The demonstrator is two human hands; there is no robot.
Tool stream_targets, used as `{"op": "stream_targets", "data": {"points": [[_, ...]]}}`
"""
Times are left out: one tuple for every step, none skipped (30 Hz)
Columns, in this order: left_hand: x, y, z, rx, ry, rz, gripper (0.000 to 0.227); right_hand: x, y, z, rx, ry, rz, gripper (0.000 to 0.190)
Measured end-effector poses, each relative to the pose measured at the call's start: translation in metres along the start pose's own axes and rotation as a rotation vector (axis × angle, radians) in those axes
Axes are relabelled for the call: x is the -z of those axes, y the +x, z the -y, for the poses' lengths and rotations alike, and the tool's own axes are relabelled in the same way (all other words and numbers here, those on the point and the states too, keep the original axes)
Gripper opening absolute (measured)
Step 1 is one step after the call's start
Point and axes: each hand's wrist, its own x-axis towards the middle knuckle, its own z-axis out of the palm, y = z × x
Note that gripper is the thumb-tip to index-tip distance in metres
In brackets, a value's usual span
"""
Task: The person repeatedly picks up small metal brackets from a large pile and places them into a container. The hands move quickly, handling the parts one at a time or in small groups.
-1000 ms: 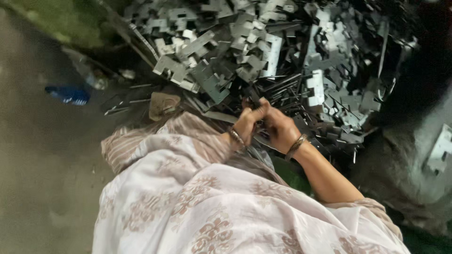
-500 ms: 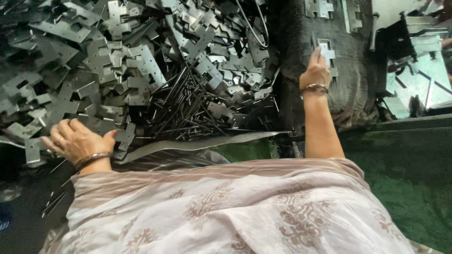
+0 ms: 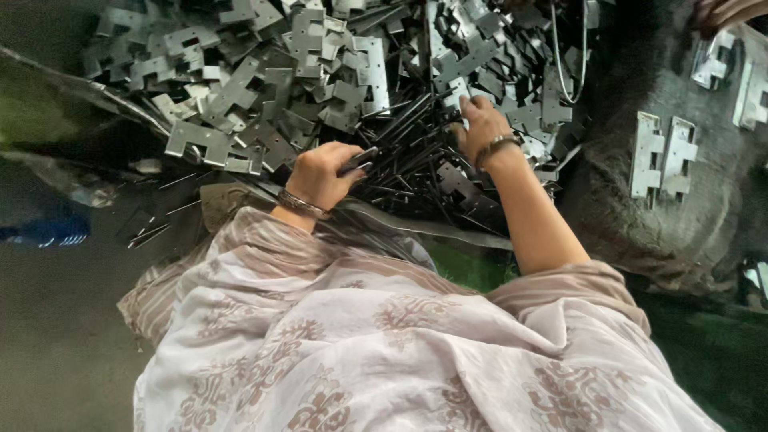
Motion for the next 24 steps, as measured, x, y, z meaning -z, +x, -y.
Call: {"op": "stream_targets", "data": {"points": [[0.002,0.0,0.0,0.098,-0.107,-0.061,0.033,-0.009,0.016,-0.003,-0.039,-0.015,0.015,0.057],[0.007,-0.003,0.001,0.205,-0.211,-0.124,0.035,-0.019,0.031,-0.009,-0.07,-0.05,0.041,0.064],[0.013,-0.003,0.004,0.311,-0.315,-0.189,0.037,-0.026,0.043,-0.02,-0.101,-0.086,0.067,0.07],[0.023,-0.003,0.009,0.369,-0.631,-0.261,0.031,-0.035,0.051,-0.027,-0.127,-0.121,0.093,0.077],[0.034,-0.002,0.014,0.417,-0.947,-0.337,0.025,-0.045,0.056,-0.033,-0.12,-0.088,0.049,0.075],[0.044,0.003,0.02,0.465,-1.359,-0.438,0.032,-0.05,0.062,-0.042,-0.12,-0.061,-0.001,0.073],[0.053,0.007,0.024,0.496,-1.773,-0.539,0.04,-0.053,0.067,-0.049,-0.119,-0.033,-0.051,0.072],[0.058,0.008,0.026,0.428,-1.84,-0.527,0.042,-0.053,0.069,-0.055,-0.102,-0.019,-0.085,0.07],[0.062,0.009,0.028,0.358,-1.904,-0.514,0.044,-0.051,0.068,-0.058,-0.084,-0.005,-0.119,0.069],[0.06,0.011,0.029,0.288,-1.968,-0.497,0.047,-0.046,0.066,-0.061,-0.068,0.009,-0.153,0.067],[0.055,0.012,0.03,0.38,-1.766,-0.46,0.048,-0.041,0.063,-0.061,-0.048,0.071,-0.175,0.068],[0.048,0.011,0.03,0.461,-1.562,-0.418,0.049,-0.035,0.062,-0.057,-0.029,0.133,-0.202,0.069],[0.036,0.011,0.031,0.537,-1.356,-0.375,0.05,-0.026,0.058,-0.052,-0.011,0.195,-0.228,0.07],[0.017,0.014,0.033,0.445,-0.986,-0.327,0.045,-0.016,0.051,-0.048,-0.045,0.219,-0.195,0.061],[-0.002,0.016,0.035,0.351,-0.616,-0.277,0.04,-0.007,0.043,-0.043,-0.079,0.242,-0.163,0.052],[-0.022,0.016,0.039,0.486,-0.223,-0.071,0.039,0.004,0.034,-0.038,-0.111,0.262,-0.133,0.043],[-0.04,0.014,0.043,0.602,0.175,0.136,0.04,0.015,0.023,-0.033,-0.037,0.238,-0.18,0.032],[-0.056,0.011,0.047,0.471,0.328,0.115,0.026,0.027,0.012,-0.029,0.037,0.213,-0.227,0.021],[-0.071,0.008,0.05,0.338,0.478,0.092,0.013,0.036,0.001,-0.022,0.112,0.188,-0.274,0.011],[-0.081,0.004,0.052,0.201,0.626,0.069,0.003,0.043,-0.008,-0.015,0.182,0.208,-0.317,0.011],[-0.087,0.001,0.055,0.16,0.66,0.047,0.003,0.049,-0.017,-0.01,0.252,0.229,-0.36,0.01],[-0.09,-0.002,0.057,0.116,0.694,0.025,0.005,0.054,-0.026,-0.005,0.32,0.249,-0.404,0.01],[-0.091,-0.004,0.056,0.072,0.727,0.004,0.008,0.06,-0.036,-0.003,0.302,0.301,-0.397,0.009],[-0.089,-0.007,0.056,0.05,0.724,-0.014,0.008,0.064,-0.045,-0.001,0.286,0.357,-0.389,0.009]]}}
